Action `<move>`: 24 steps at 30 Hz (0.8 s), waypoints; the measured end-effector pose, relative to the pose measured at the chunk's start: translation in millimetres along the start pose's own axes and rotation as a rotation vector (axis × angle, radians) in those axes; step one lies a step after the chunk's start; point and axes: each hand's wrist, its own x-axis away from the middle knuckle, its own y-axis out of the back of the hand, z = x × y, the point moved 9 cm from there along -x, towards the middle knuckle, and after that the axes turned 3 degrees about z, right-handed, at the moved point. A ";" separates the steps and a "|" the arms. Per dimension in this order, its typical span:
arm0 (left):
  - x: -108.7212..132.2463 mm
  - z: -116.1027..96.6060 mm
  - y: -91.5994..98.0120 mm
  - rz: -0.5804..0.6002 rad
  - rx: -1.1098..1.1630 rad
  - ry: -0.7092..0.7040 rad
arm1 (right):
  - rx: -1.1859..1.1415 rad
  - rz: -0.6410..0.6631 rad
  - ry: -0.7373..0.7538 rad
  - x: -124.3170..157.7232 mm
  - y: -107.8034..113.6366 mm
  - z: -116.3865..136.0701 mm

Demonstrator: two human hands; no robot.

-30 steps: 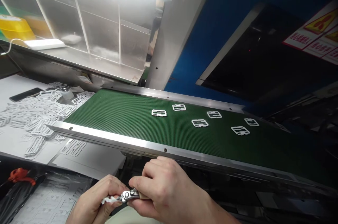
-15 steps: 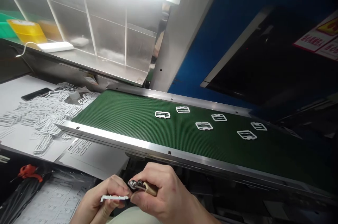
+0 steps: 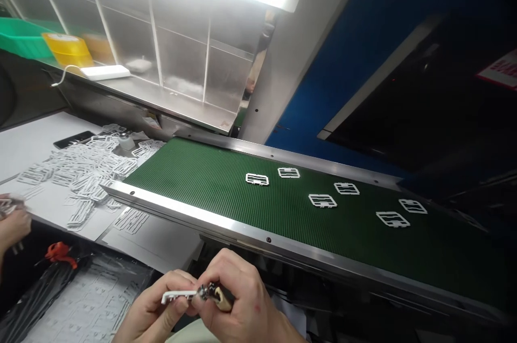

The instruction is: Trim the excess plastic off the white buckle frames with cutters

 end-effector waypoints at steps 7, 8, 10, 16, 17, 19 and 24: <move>25.7 159.1 98.7 -0.563 0.342 0.312 | 0.084 0.118 -0.325 4.6 -27.6 -63.8; 31.4 187.5 118.3 -0.648 0.413 0.383 | 0.080 0.132 -0.359 8.6 -31.2 -72.7; 36.6 226.1 157.1 -0.762 0.442 0.464 | 0.060 0.150 -0.424 17.7 -35.2 -87.1; -9.5 256.3 232.0 -0.835 0.437 0.463 | 0.081 0.102 -0.548 35.0 -28.8 -106.1; -23.1 257.0 240.3 -0.839 0.425 0.452 | 0.083 0.085 -0.554 36.3 -28.0 -107.2; -50.0 257.7 257.5 -0.858 0.401 0.426 | 0.086 0.055 -0.558 38.8 -27.6 -108.3; -93.6 252.1 306.2 -0.928 0.329 0.364 | 0.109 0.019 -0.561 49.4 -28.2 -110.4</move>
